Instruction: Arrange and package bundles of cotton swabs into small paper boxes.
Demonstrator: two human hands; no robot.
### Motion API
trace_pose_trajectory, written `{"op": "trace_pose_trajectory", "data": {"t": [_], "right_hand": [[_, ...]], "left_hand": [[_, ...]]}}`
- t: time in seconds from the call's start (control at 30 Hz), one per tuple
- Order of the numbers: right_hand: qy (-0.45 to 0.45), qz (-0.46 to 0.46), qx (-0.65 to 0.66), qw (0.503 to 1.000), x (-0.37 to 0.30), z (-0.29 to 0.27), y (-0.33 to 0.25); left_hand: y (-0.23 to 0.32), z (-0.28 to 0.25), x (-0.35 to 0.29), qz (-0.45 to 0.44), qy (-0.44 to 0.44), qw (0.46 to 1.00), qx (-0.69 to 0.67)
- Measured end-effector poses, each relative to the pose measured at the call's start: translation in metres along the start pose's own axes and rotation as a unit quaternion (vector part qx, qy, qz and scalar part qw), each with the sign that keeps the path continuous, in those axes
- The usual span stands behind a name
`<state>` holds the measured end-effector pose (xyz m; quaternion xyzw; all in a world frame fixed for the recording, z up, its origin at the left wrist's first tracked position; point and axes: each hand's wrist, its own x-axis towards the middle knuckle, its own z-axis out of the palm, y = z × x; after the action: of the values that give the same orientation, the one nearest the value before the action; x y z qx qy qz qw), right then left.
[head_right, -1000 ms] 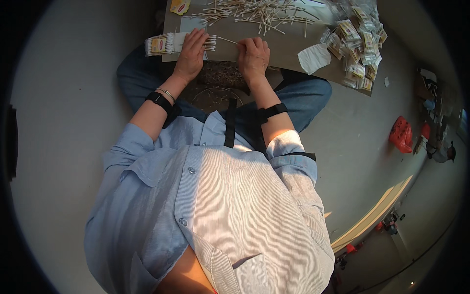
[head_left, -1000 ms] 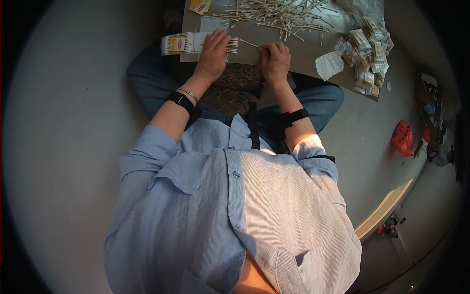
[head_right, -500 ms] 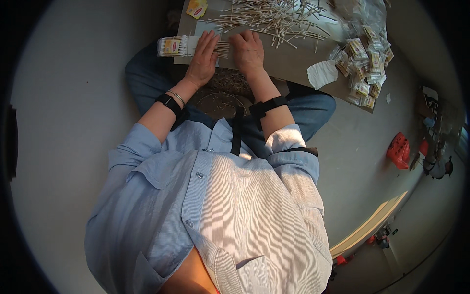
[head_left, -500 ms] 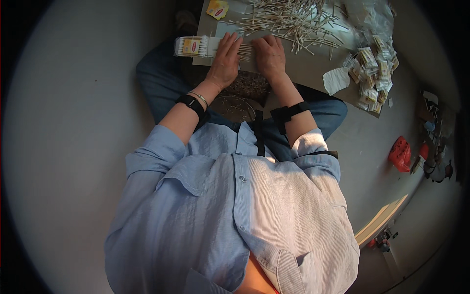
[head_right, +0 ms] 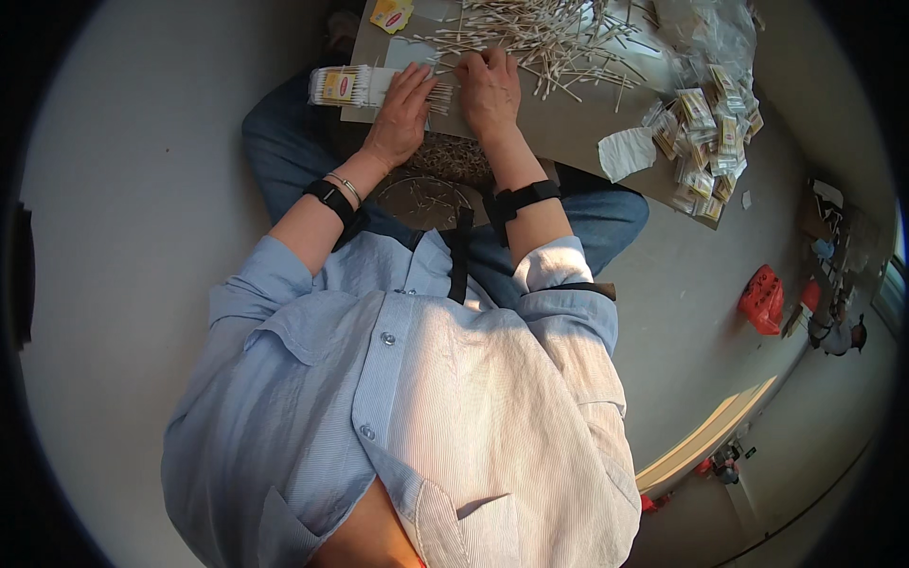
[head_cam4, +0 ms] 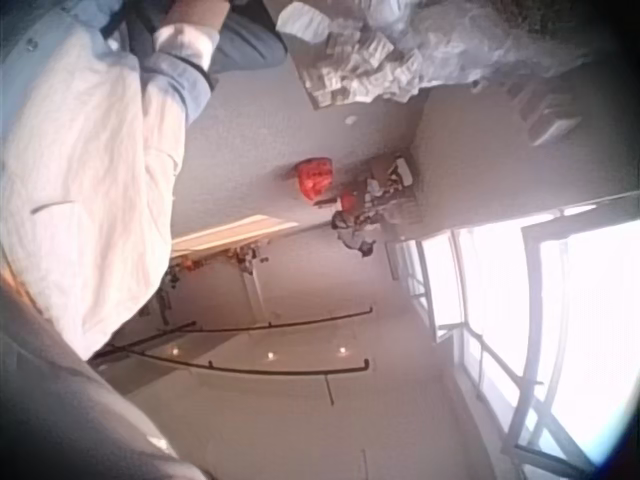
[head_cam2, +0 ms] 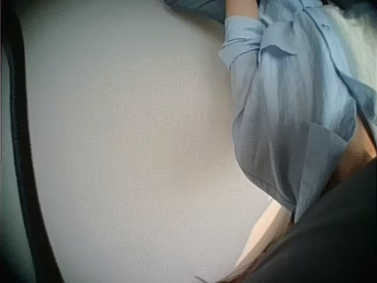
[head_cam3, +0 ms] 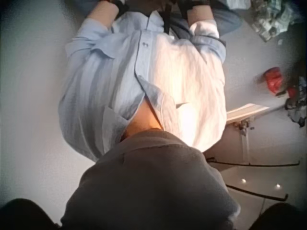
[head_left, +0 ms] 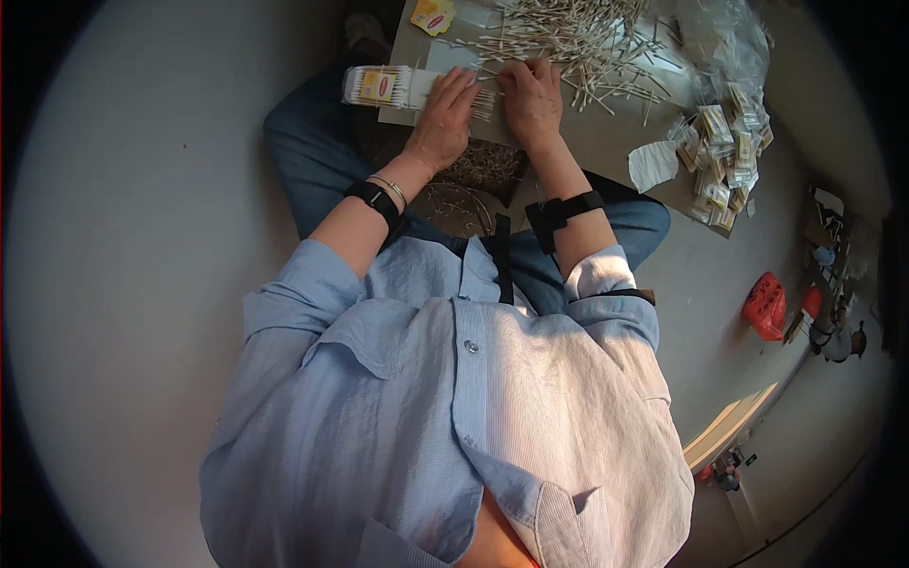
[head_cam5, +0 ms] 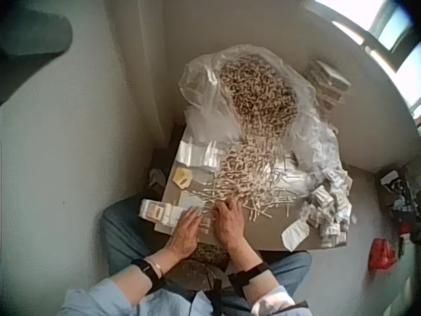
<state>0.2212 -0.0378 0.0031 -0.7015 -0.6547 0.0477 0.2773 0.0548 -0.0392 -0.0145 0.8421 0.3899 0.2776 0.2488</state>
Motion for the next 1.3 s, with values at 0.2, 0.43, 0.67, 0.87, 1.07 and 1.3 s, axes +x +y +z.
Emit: {"op": "trace_pose_trajectory", "data": {"t": [0.2, 0.43, 0.67, 0.87, 1.07, 1.3], "right_hand": [[-0.062, -0.007, 0.021, 0.998, -0.010, -0.001, -0.007], [-0.080, 0.036, 0.051, 0.995, -0.001, -0.006, 0.000], [-0.020, 0.024, 0.034, 0.999, -0.008, -0.013, 0.015], [0.010, 0.037, 0.055, 0.998, -0.017, -0.007, 0.006], [-0.021, 0.006, 0.071, 0.997, -0.018, 0.001, -0.006], [0.116, 0.139, 0.231, 0.956, -0.034, 0.009, -0.024]], "left_hand": [[0.005, -0.003, 0.001, -0.053, 0.035, 0.995, -0.078], [0.006, -0.005, 0.001, -0.058, 0.047, 0.993, -0.088], [0.005, -0.006, 0.001, -0.065, 0.048, 0.991, -0.102], [0.004, -0.006, 0.001, -0.066, 0.047, 0.992, -0.102], [0.005, -0.005, 0.002, -0.061, 0.041, 0.992, -0.098], [0.003, -0.009, 0.001, -0.069, 0.059, 0.986, -0.139]]}}
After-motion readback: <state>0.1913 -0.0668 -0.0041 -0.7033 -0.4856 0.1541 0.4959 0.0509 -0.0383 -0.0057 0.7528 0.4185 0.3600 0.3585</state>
